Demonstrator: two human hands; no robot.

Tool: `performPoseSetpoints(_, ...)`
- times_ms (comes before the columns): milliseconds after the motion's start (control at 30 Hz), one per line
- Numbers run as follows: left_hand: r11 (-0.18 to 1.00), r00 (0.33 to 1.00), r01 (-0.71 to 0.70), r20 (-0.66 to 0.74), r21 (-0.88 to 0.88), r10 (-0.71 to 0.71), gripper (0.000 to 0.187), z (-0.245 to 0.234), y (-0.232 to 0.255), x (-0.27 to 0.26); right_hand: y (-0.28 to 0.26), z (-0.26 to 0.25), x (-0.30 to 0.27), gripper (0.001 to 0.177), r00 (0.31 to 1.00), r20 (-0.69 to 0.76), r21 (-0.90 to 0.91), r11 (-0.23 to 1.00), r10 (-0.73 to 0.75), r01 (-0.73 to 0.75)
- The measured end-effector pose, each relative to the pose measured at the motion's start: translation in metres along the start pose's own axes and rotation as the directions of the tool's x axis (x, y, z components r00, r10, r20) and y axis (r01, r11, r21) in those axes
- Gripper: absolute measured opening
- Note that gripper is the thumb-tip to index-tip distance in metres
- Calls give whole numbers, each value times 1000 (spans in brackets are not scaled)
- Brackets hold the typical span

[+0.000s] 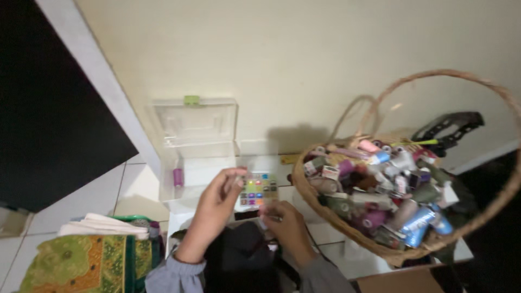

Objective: The person wipes the inside and outside of a clear plastic organizer box with a cloth, then sorts thread spools and small containers into the box and a basket.

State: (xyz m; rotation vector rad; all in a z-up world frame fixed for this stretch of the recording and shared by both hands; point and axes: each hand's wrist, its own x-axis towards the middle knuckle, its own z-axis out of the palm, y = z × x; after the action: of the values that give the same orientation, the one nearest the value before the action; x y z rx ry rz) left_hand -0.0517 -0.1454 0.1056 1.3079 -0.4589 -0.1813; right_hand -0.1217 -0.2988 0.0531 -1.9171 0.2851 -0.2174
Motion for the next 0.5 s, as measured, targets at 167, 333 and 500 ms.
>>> performPoseSetpoints(167, 996, 996, 89, 31, -7, -89, 19, -12, -14, -11, 68, 23, 51, 17, 1000, -16, -22, 1000, -20, 19)
performPoseSetpoints(333, 990, 995, 101, -1, 95, -101, 19, -20, -9, -10, 99, 33, 77, 24, 984, 101, -186, 969, -145, 162)
performPoseSetpoints(500, 985, 994, 112, 2, 129, -113, 19, -25, -8, -4, 95, 38, 79, 28, 975, 150, -185, 964, -163, 190)
